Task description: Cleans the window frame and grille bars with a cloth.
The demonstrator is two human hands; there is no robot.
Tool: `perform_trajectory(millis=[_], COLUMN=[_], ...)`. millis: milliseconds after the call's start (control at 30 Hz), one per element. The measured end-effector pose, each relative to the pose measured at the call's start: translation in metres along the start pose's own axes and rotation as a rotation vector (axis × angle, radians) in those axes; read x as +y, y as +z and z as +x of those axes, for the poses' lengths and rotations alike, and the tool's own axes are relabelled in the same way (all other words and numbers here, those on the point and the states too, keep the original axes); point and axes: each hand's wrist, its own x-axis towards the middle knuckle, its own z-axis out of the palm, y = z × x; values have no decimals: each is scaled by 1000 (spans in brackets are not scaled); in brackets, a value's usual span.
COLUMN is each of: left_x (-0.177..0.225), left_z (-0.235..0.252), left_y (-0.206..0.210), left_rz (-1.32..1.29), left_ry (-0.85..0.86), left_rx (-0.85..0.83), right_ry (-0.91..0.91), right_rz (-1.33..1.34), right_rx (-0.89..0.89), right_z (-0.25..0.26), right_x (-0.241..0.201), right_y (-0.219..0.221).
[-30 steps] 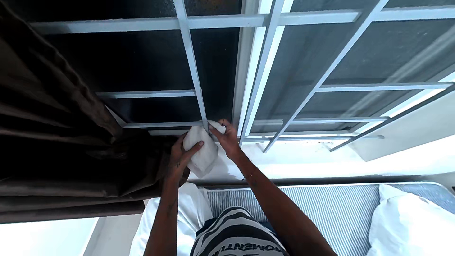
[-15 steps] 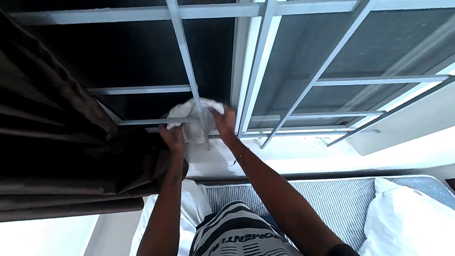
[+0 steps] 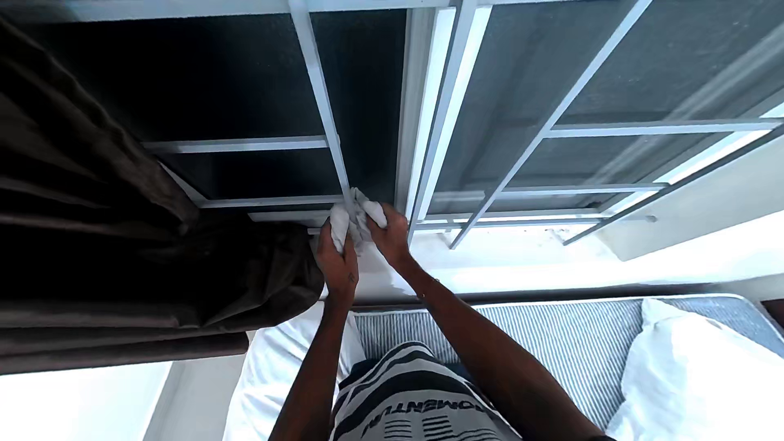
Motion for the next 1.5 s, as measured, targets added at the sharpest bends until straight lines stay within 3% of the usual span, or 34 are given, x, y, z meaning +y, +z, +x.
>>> perform_trajectory(millis=[133,233,367,433,667,767,900,1133,1233,1333,1500], left_x=[16,15,-5,-15,16,-5,-37,7,-17,-41,-27], left_z=[3,1,-5,-7,5,5,-4,27,35,22,39], left_y=[-13,-9,-6,-3,-18,-12,-7,-20,-8,-4,-8], left_rz=[-90,-37,176,235,26,66,298,-59,-60,96,-35], left_ry=[120,153,163,153,235,252,241,244,255,148,116], left_rx=[8,-26,-117,-137,-84,-149,-222,-104,-98,-212,-192], right_ry=[-120,-192,-368,-414,-431,-497,-487,-442,-441,-409,-325], right_rz=[168,-29,-519,-639,-347,-491,-767,-320,-432,-534,-233], right_rx=[42,-24,-192,-262,-73,-112,-292,-8,-89,-221,-138], right_z=[-11,-30,-37,-39,-38,-44,-52,-31,-30,-40,-40], right_x=[-38,-51,-34,-28,-49,-26,-2,-50,-46,-25,-11], right_y=[-2,-14,-14,-13,-19,-9,5,-4,3,15,12])
